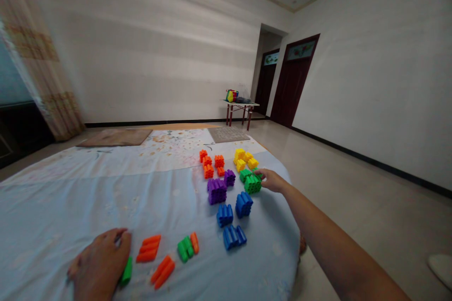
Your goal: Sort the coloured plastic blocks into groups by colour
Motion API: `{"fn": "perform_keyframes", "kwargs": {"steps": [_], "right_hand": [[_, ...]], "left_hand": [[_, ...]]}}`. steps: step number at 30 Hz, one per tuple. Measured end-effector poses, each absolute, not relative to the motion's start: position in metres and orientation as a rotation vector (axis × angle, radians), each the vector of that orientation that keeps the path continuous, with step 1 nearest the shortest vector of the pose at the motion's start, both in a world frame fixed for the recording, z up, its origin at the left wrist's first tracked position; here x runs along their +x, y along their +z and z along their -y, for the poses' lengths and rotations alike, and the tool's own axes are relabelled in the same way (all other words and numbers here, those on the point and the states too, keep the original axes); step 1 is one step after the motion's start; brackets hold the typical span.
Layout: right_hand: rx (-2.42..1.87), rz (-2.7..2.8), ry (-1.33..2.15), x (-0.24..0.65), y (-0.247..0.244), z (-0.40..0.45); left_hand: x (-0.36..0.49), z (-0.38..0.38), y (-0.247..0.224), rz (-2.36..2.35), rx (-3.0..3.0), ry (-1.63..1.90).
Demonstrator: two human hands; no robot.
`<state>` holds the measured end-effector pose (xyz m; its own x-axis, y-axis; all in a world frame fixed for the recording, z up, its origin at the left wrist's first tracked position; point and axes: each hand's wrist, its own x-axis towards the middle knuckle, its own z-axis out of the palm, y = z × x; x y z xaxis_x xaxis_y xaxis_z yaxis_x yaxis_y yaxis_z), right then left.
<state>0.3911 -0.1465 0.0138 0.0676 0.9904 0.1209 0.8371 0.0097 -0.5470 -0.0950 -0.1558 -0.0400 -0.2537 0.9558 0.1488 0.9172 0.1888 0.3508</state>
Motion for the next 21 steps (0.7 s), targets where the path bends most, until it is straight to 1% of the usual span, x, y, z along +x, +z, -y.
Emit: {"fn": "perform_keyframes", "kwargs": {"steps": [6,11,14,16,18,21], "right_hand": [[-1.873,1.809,0.370,0.390,0.017,0.152],[-1.734,1.778,0.206,0.372,0.039,0.162],[-1.511,1.771,0.088,0.335,0.055,0.172],[-1.348,1.827,0.082,0.300,0.061,0.182],[-1.192,1.941,0.143,0.261,0.063,0.192],[-0.986,2.133,0.312,0.202,0.051,0.204]], "left_hand": [[-0.090,0.158,-0.037,-2.421,1.865,0.527],[-0.089,0.161,-0.034,-2.397,1.870,0.560],[-0.086,0.166,-0.032,-2.403,1.858,0.609],[-0.084,0.169,-0.031,-2.413,1.850,0.642],[-0.082,0.171,-0.032,-2.419,1.847,0.661],[-0.081,0.172,-0.033,-2.428,1.840,0.670]]}}
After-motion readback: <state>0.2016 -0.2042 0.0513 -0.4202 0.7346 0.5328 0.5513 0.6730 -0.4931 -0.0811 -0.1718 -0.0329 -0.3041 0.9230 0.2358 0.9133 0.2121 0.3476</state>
